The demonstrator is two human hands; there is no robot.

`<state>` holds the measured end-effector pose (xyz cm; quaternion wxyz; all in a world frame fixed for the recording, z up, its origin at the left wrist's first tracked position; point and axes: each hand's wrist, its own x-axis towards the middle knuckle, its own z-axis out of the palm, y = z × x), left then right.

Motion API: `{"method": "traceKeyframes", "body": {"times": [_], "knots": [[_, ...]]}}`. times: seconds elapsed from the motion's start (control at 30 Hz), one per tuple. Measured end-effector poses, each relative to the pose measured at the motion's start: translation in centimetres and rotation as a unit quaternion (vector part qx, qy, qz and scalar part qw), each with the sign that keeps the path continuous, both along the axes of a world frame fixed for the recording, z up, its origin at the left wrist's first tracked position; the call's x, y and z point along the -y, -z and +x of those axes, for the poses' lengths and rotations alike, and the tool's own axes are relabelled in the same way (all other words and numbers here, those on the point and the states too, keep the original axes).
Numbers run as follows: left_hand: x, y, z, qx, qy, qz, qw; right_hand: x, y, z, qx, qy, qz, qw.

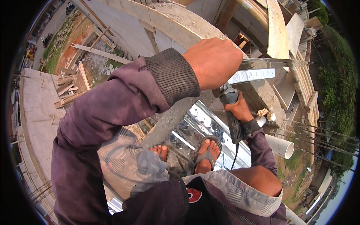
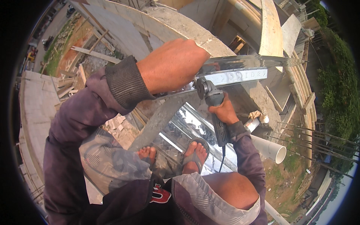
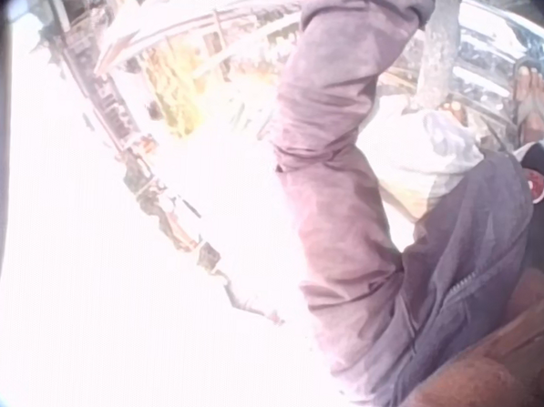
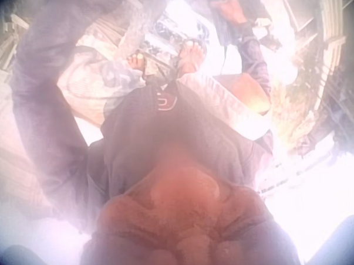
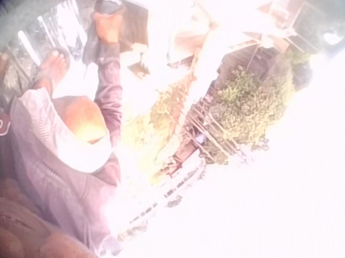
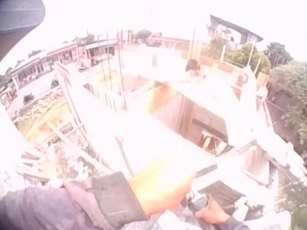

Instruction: The person marks a metal sheet with a marker and then uses an angle grinder to cut along the marked line. The person handles the metal sheet and the angle grinder throughout the process.

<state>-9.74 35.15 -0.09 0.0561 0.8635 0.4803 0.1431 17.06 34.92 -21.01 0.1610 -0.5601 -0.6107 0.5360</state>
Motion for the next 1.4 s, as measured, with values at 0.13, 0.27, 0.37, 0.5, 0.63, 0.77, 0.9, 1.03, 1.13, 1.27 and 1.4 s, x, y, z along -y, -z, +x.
{"method": "traceKeyframes", "body": {"times": [0.13, 0.27, 0.37, 0.5, 0.63, 0.77, 0.9, 1.03, 1.13, 1.27, 1.4], "knots": [[-0.4, -0.3, 0.0, -0.022, 0.009, -0.02, 1.0, 0.0, 0.6, 0.5, -0.009, 0.005, -0.004, 1.0], [-0.7, 0.2, -0.4, 0.019, 0.034, 0.013, 0.999, 1.7, -0.3, 1.8, -0.011, 0.042, 0.045, 0.998], [0.2, -1.9, 0.7, -0.023, 0.055, -0.105, 0.993, 4.6, -2.9, 4.4, -0.051, 0.166, -0.023, 0.985], [4.3, -2.2, 3.0, 0.017, 0.094, -0.205, 0.974, 8.8, -1.6, 9.2, -0.083, 0.318, -0.071, 0.942], [8.7, -0.4, 7.0, 0.01, 0.139, -0.198, 0.97, 13.1, -0.4, 14.4, -0.03, 0.402, -0.063, 0.913], [12.0, 1.6, 10.0, -0.079, 0.128, -0.273, 0.95, 16.2, 0.1, 16.1, 0.003, 0.431, -0.068, 0.9], [15.8, 5.5, 13.1, -0.188, 0.1, -0.151, 0.965, 17.7, 1.0, 16.5, 0.015, 0.433, -0.08, 0.898], [13.7, 4.1, 12.3, -0.12, 0.147, -0.259, 0.947, 18.4, 1.3, 16.3, 0.027, 0.429, -0.083, 0.899], [13.2, 4.3, 12.1, -0.101, 0.161, -0.272, 0.943, 19.1, 1.3, 16.3, 0.036, 0.429, -0.09, 0.898], [13.2, 4.6, 11.7, -0.08, 0.166, -0.284, 0.941, 19.2, 1.3, 16.3, 0.047, 0.424, -0.094, 0.9], [13.1, 4.6, 11.4, -0.071, 0.171, -0.29, 0.939, 19.5, 1.0, 16.4, 0.053, 0.421, -0.097, 0.9]]}}
